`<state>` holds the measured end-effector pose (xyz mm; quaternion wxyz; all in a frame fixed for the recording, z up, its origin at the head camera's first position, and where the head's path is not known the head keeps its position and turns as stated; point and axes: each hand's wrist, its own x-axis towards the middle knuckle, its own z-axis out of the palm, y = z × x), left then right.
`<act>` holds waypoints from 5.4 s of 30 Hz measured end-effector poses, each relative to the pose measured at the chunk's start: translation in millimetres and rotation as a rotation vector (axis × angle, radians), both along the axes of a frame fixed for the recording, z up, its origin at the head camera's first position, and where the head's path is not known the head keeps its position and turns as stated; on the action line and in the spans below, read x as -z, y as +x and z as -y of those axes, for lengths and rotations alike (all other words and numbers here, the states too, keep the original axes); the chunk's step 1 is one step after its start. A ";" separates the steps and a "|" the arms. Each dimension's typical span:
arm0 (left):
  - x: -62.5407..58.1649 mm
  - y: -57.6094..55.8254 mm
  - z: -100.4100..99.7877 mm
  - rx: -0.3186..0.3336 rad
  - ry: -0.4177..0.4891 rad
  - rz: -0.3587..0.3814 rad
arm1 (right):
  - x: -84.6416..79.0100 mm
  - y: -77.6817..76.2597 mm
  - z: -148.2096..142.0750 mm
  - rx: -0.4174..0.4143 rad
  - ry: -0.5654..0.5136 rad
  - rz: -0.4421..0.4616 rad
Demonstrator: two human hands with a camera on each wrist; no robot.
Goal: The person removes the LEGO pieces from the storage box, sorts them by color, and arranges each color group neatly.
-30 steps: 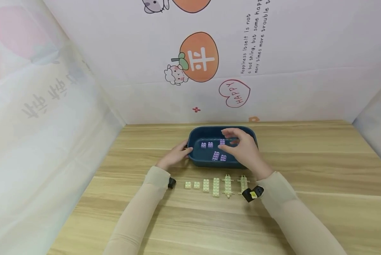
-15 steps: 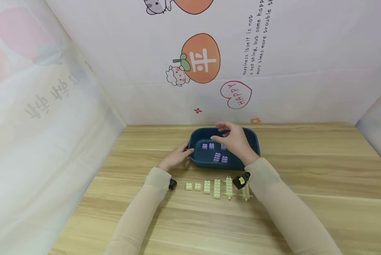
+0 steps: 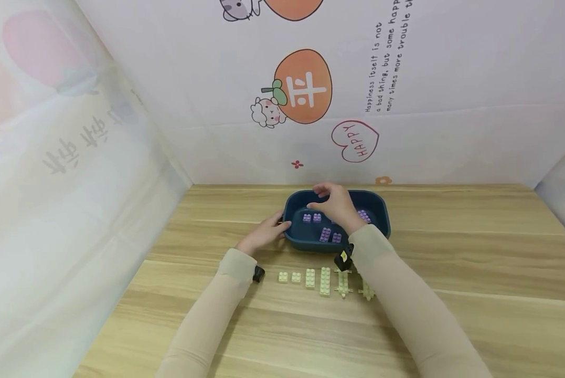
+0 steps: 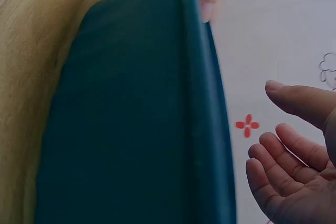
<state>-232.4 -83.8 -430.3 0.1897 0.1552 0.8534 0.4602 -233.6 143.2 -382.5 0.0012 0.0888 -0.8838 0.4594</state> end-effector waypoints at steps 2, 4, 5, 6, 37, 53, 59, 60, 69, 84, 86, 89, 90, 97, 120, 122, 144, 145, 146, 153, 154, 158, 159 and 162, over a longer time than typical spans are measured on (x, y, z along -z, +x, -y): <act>0.1 -0.1 0.0 0.000 -0.005 -0.004 | 4.3 -2.6 0.9 0.002 0.010 0.013; 0.3 -0.3 0.3 0.005 -0.005 -0.005 | 7.8 -4.7 1.8 0.008 0.017 0.024; 0.1 -0.2 0.3 0.007 -0.007 -0.008 | 9.2 -5.7 2.5 0.008 0.020 0.030; -0.4 0.1 0.3 0.009 -0.007 -0.009 | 10.7 -6.6 3.3 0.008 0.024 0.034; 3.4 0.9 -4.9 0.035 0.008 -0.010 | 40.2 -5.9 22.1 0.051 -0.031 0.223; -7.8 2.4 15.4 0.000 -0.002 -0.019 | 41.8 -14.2 49.0 0.071 -0.021 0.281; -17.3 5.2 13.8 0.033 0.001 -0.032 | 37.9 -13.9 51.0 0.091 0.035 0.265; -17.5 4.8 13.2 0.032 -0.001 -0.035 | 37.4 -14.0 50.7 0.091 0.041 0.262; -14.2 0.1 12.3 0.039 0.009 -0.052 | 36.1 -17.4 50.2 0.098 0.102 0.228; 0.8 6.5 0.6 0.055 -0.002 -0.051 | 49.1 -9.3 37.9 0.121 0.145 0.203; 0.9 6.5 -0.3 0.059 -0.008 -0.055 | 48.5 -9.4 36.5 0.136 0.148 0.188; -0.3 6.2 -1.7 0.052 -0.017 -0.061 | 46.1 -10.0 35.1 0.148 0.146 0.153; -1.4 6.1 -2.3 0.049 -0.016 -0.062 | 44.8 -10.3 34.9 0.149 0.143 0.137; -4.6 4.5 -2.7 0.040 -0.025 -0.064 | 35.1 -11.2 35.4 0.139 0.086 0.076; -7.1 7.7 -2.1 0.049 -0.049 -0.044 | 18.9 -1.7 26.4 0.117 -0.076 -0.068; -8.1 7.7 -2.3 0.047 -0.048 -0.042 | 16.5 -1.1 25.1 0.115 -0.081 -0.080; -0.5 4.6 -0.8 0.048 -0.059 -0.065 | -15.2 70.8 16.4 0.019 -0.091 -0.114; -0.7 4.4 -0.8 0.047 -0.060 -0.069 | -15.7 75.5 16.8 0.014 -0.088 -0.111; -0.9 4.0 -0.6 0.048 -0.059 -0.072 | -16.2 79.9 17.5 0.010 -0.088 -0.107; 1.2 -0.3 0.6 0.066 -0.056 -0.089 | -8.6 102.7 23.1 -0.051 -0.090 -0.096; 1.6 -0.5 0.7 0.067 -0.056 -0.089 | -5.8 105.6 23.7 -0.057 -0.089 -0.086; 3.8 -1.4 0.7 0.061 -0.050 -0.083 | 6.6 116.0 24.8 -0.069 -0.100 -0.016; 3.9 -1.3 0.8 0.059 -0.049 -0.082 | 9.9 118.4 25.5 -0.071 -0.102 -0.003; 4.5 -1.2 0.3 0.056 -0.052 -0.086 | 19.0 126.4 29.2 -0.083 -0.110 0.021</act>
